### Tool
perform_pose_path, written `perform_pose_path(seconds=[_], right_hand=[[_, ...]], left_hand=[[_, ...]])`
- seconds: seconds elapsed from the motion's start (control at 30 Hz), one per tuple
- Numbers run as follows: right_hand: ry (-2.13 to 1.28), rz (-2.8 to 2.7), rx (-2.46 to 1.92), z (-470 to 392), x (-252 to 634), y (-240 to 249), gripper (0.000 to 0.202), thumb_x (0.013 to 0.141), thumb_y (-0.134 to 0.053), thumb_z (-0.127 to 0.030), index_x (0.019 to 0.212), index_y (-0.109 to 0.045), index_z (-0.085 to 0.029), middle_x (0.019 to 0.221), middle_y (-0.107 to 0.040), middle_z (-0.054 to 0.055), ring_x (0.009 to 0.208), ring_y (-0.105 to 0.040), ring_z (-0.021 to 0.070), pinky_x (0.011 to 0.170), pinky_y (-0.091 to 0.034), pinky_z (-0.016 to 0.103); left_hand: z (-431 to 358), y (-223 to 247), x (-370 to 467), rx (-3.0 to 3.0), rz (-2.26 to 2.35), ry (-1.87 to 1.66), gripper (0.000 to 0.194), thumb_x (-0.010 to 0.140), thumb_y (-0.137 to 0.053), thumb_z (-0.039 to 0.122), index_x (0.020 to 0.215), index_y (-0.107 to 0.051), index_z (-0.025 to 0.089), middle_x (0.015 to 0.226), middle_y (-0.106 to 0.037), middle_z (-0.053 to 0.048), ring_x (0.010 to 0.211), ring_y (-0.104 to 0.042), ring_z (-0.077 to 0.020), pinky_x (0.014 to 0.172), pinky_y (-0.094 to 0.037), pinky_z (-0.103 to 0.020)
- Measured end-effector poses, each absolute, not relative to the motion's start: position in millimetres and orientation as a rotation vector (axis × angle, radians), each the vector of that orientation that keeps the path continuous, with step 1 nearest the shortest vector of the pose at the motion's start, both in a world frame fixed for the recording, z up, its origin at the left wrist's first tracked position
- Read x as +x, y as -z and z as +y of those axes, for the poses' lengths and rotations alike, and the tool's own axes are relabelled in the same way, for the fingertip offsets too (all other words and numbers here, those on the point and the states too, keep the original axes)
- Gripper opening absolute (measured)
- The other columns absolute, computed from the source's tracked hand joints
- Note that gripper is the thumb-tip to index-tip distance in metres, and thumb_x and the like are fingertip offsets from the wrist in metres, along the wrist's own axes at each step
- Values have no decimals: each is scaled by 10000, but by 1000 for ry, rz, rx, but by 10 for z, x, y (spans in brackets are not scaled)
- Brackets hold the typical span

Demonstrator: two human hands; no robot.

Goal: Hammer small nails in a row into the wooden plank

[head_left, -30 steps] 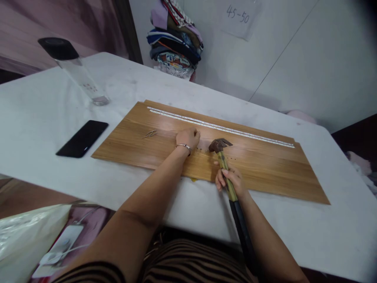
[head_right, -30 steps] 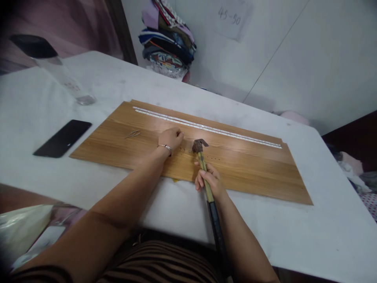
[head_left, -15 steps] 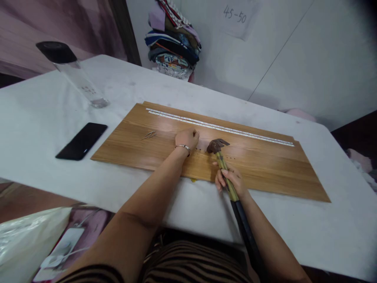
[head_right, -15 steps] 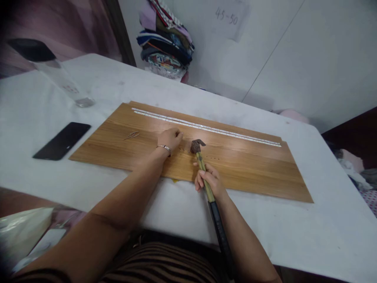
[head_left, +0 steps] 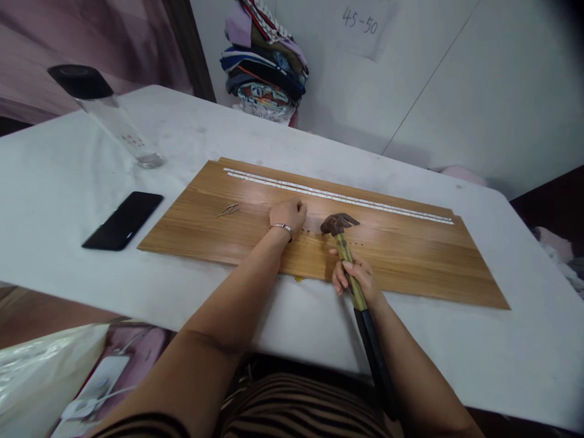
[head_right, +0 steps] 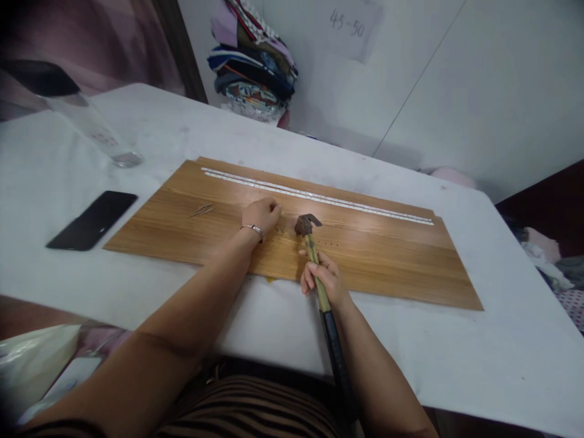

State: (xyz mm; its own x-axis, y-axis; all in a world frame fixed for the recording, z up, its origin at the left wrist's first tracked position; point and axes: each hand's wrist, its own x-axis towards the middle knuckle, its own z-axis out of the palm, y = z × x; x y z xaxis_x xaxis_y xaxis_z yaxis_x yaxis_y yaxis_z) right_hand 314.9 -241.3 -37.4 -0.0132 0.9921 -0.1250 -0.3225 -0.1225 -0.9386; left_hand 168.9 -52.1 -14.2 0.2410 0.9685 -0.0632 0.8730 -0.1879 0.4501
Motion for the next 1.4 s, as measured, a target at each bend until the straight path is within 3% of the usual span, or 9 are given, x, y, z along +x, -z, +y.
perform_pose_path(seconds=[1.4], right_hand=[[-1439, -904, -1002, -2414, 3176, 415, 423, 869, -633, -461, 1177, -587, -174, 496, -479, -92, 421, -518, 147, 416, -367, 262]], left_hand=[[-535, 133, 1691, 2145, 1690, -320, 362, 978, -448, 392, 1076, -760, 236, 1129, -773, -94, 1063, -697, -245, 896, -506, -324]])
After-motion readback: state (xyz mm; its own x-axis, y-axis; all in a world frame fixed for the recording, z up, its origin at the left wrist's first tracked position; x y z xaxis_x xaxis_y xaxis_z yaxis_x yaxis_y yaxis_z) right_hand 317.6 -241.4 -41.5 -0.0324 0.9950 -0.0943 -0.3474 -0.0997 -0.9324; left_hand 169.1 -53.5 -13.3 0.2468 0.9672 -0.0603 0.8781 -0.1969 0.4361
